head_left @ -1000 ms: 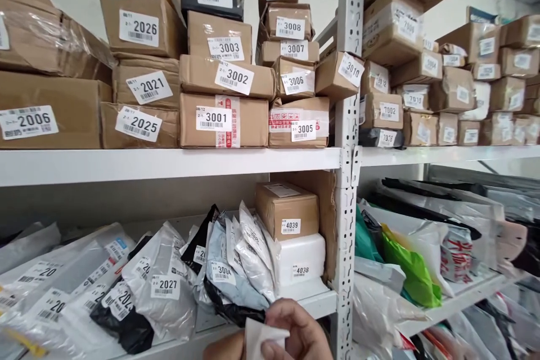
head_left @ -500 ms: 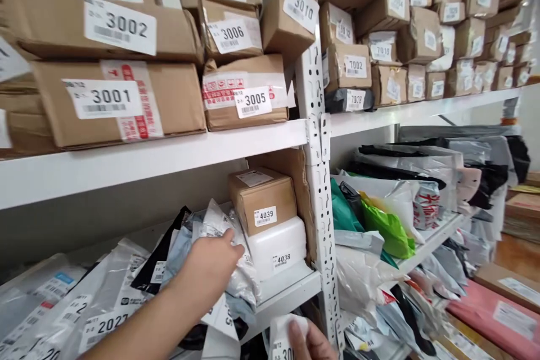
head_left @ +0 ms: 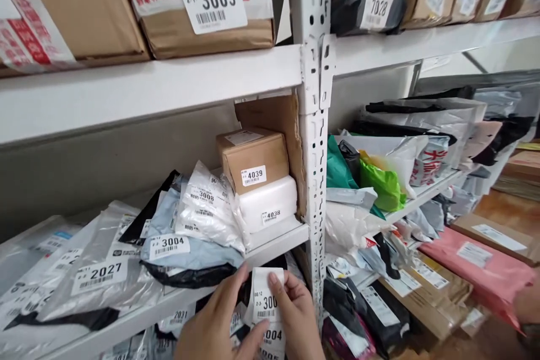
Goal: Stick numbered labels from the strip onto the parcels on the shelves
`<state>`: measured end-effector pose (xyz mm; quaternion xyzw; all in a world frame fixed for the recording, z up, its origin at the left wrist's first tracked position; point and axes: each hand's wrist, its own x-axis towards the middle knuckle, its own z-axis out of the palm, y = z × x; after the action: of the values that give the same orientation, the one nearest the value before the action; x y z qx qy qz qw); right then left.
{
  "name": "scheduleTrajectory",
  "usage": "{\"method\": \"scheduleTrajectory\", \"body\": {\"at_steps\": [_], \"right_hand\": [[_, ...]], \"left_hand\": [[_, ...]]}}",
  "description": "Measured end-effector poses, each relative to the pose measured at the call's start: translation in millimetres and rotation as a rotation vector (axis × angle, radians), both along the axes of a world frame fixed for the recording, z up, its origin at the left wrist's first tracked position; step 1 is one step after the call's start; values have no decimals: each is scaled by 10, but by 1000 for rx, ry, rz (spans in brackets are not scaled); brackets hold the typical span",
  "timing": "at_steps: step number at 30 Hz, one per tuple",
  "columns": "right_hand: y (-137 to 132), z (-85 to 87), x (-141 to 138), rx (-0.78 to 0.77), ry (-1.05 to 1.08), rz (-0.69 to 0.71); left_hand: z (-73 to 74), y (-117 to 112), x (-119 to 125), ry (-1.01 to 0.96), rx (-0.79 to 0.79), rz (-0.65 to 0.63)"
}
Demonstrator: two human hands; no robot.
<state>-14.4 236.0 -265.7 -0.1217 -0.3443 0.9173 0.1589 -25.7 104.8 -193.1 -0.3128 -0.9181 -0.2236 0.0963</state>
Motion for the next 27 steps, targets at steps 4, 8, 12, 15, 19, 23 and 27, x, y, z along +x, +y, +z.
{"method": "scheduleTrajectory", "body": {"at_steps": [4,8,12,15,19,23,27], "right_hand": [[-109,-210,143,71,2,-24],[-243,-575,443,114,22,63],[-387,-1061,769,-7,-103,18],[-368,-1385,944,-95,-196,11],[-150,-1672,1021,-82,-253,15],[40,-1845,886,-15,-285,57],[71,-1956,630,32,-252,132]], "left_hand": [[-571,4,47,-366,263,86],[-1108,-127,249,-515,387,112],[-1529,-187,525,-586,284,92],[-1686,-229,584,-647,214,162],[-1652,-341,371,-578,154,339],[-1491,-184,23,-488,-91,423],[-1441,297,-302,-278,-371,359]]}}
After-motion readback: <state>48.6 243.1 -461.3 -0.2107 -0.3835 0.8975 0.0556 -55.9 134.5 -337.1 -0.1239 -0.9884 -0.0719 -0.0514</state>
